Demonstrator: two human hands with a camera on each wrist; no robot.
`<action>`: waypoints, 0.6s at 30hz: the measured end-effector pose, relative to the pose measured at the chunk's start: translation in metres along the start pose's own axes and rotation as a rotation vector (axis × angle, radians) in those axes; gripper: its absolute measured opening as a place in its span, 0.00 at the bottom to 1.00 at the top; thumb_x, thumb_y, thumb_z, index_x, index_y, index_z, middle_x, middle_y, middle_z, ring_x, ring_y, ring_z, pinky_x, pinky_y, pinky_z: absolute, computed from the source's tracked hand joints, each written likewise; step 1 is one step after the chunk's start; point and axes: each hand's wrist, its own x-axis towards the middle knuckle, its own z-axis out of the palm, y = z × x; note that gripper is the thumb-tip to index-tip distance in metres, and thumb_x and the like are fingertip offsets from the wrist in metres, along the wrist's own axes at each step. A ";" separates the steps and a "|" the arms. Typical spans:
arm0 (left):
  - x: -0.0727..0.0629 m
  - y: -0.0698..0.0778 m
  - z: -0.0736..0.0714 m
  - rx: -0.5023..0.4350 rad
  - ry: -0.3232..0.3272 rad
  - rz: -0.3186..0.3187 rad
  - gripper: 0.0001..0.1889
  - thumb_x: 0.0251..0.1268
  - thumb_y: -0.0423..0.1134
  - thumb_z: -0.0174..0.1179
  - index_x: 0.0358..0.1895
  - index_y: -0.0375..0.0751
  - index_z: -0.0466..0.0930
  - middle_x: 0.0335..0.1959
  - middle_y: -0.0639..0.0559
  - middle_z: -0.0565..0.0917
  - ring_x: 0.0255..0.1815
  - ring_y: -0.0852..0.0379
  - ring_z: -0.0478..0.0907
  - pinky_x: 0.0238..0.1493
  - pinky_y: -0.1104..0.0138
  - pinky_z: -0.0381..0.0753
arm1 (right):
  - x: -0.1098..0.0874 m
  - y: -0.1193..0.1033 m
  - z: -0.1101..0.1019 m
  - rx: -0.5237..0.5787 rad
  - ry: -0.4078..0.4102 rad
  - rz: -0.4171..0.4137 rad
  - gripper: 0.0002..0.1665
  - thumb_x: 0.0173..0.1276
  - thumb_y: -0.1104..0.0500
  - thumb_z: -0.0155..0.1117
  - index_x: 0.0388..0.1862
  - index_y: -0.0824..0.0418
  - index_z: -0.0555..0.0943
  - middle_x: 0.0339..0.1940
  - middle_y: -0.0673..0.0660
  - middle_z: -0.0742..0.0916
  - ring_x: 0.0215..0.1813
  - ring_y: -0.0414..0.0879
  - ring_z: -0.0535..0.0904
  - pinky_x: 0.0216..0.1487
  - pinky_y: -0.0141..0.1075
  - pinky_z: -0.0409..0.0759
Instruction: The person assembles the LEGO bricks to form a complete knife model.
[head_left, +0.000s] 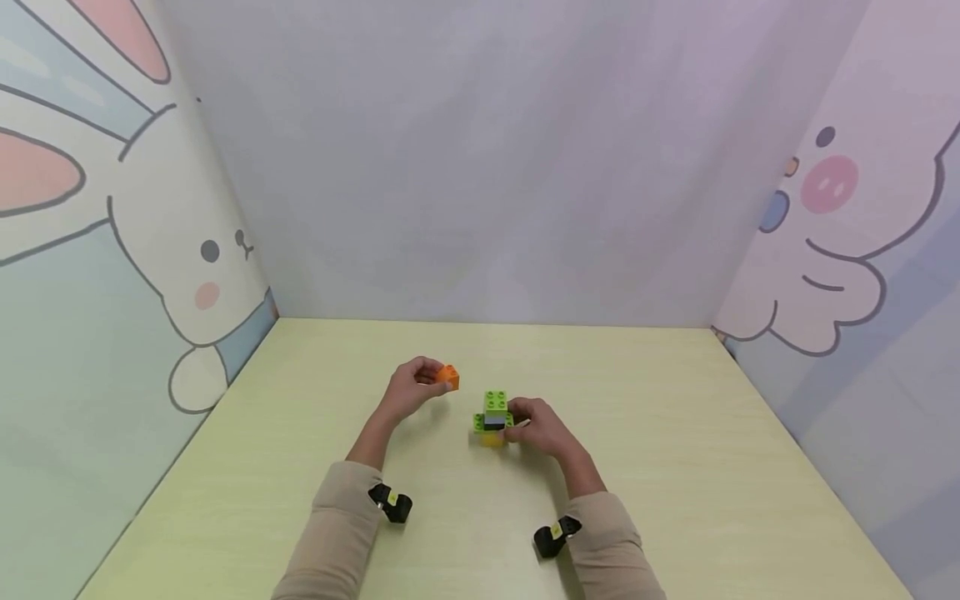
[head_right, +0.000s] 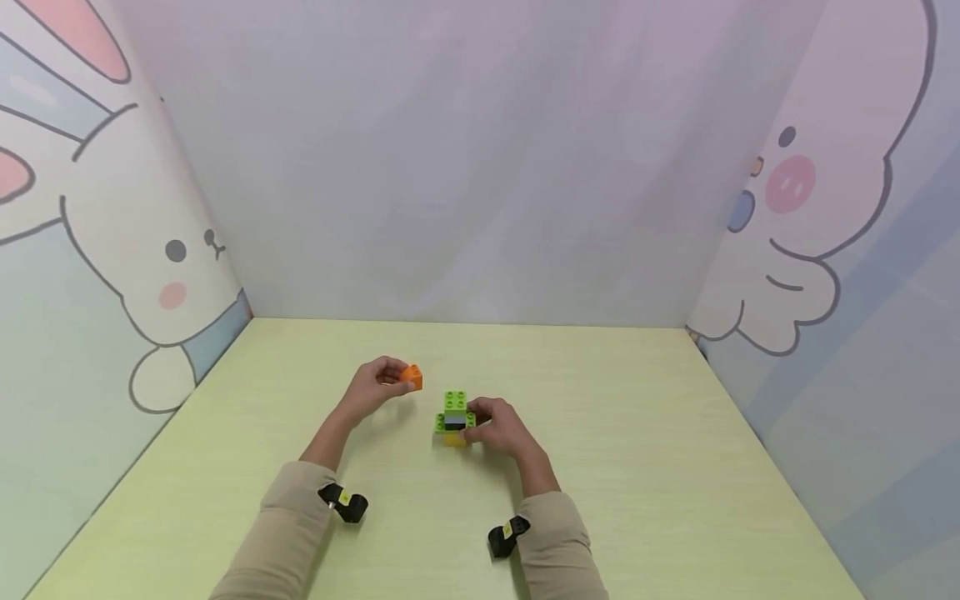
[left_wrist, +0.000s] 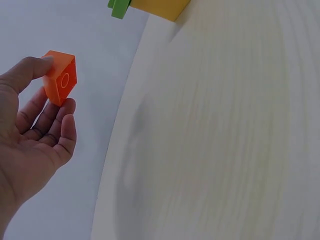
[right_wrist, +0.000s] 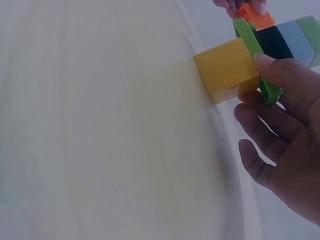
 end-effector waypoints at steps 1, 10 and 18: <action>-0.001 0.000 0.001 -0.001 0.002 0.000 0.18 0.52 0.35 0.69 0.46 0.36 0.77 0.39 0.46 0.78 0.40 0.51 0.75 0.41 0.63 0.76 | -0.001 -0.004 -0.001 0.004 -0.004 -0.007 0.16 0.53 0.68 0.69 0.42 0.69 0.80 0.35 0.55 0.83 0.38 0.49 0.75 0.36 0.38 0.72; -0.014 0.020 0.002 -0.019 -0.001 0.045 0.19 0.54 0.35 0.67 0.49 0.31 0.76 0.41 0.42 0.79 0.41 0.48 0.76 0.41 0.63 0.76 | 0.008 0.020 0.003 -0.020 0.000 0.025 0.19 0.55 0.64 0.70 0.46 0.66 0.80 0.37 0.52 0.83 0.40 0.45 0.76 0.39 0.37 0.73; -0.036 0.057 0.005 -0.029 -0.038 0.088 0.18 0.58 0.32 0.64 0.51 0.27 0.75 0.43 0.38 0.79 0.42 0.45 0.76 0.40 0.64 0.77 | 0.008 0.024 0.004 0.001 -0.009 0.020 0.18 0.55 0.64 0.69 0.46 0.65 0.80 0.37 0.52 0.82 0.39 0.47 0.75 0.40 0.40 0.73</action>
